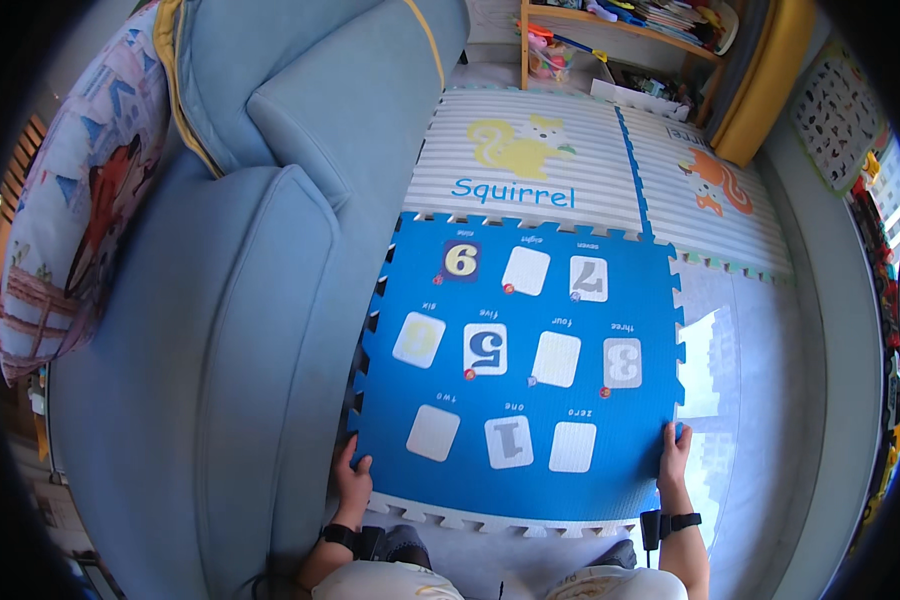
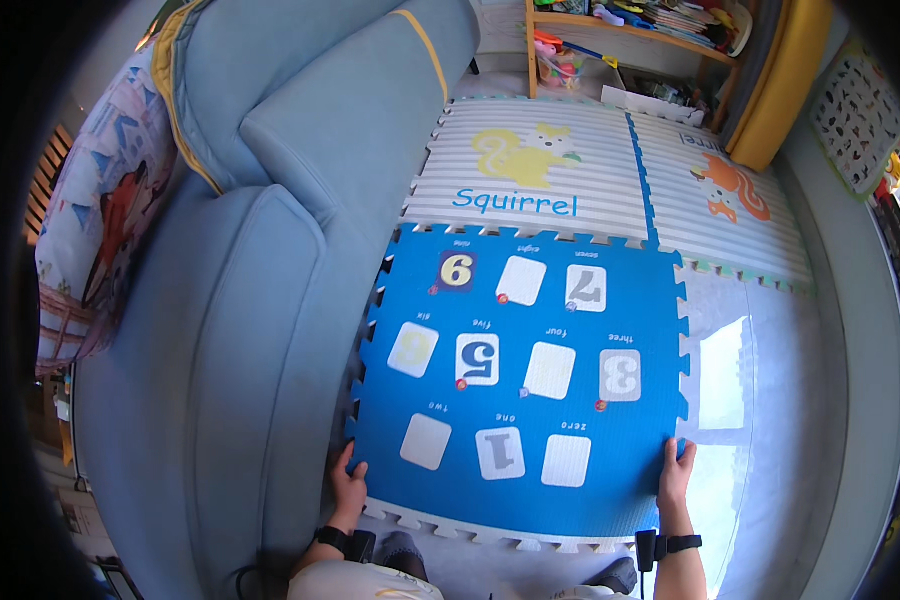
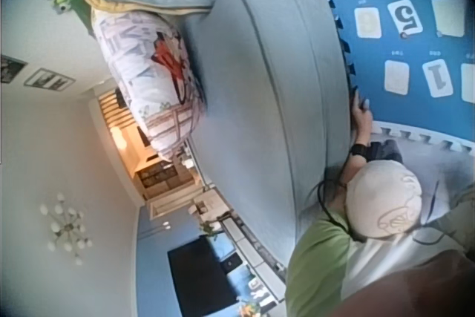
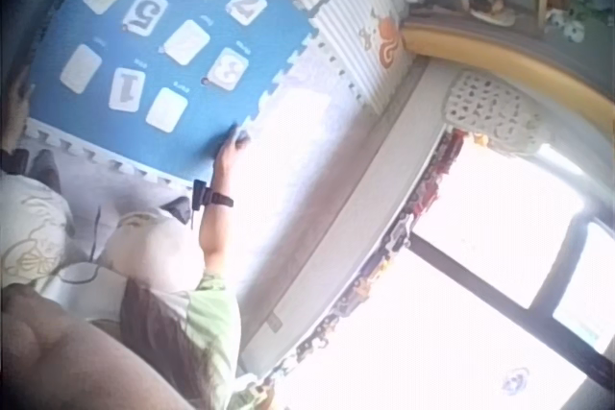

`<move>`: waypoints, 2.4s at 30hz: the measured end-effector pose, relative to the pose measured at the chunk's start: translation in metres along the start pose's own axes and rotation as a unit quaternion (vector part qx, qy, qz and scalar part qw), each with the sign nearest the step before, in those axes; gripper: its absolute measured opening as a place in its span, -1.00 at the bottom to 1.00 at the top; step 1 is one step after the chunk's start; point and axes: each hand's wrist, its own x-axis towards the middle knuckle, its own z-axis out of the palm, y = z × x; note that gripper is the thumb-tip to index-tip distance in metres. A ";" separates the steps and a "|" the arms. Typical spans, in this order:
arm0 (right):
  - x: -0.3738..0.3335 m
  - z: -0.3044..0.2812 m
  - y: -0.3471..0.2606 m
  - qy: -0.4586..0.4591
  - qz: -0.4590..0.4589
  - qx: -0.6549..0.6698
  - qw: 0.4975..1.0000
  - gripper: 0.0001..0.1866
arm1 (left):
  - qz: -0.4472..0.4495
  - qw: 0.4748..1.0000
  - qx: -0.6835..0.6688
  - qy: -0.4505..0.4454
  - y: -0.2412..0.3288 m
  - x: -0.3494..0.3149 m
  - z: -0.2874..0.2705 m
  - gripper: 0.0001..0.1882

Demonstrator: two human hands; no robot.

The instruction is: The recorder is interlocking and placing foam play mats on the floor of a living room.

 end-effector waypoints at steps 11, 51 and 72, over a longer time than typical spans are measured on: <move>0.019 0.015 -0.015 0.019 0.005 -0.195 0.981 -0.61 | -0.060 0.998 0.018 0.014 0.011 -0.003 0.000 -0.55; 0.053 0.005 -0.061 -0.244 -0.203 -0.592 0.741 -0.67 | 0.047 0.853 0.504 -0.129 0.226 0.272 0.205 -0.23; 0.073 0.013 -0.061 -0.317 -0.144 -0.597 0.723 -0.71 | 0.321 0.841 0.433 -0.047 0.196 0.290 0.211 -0.44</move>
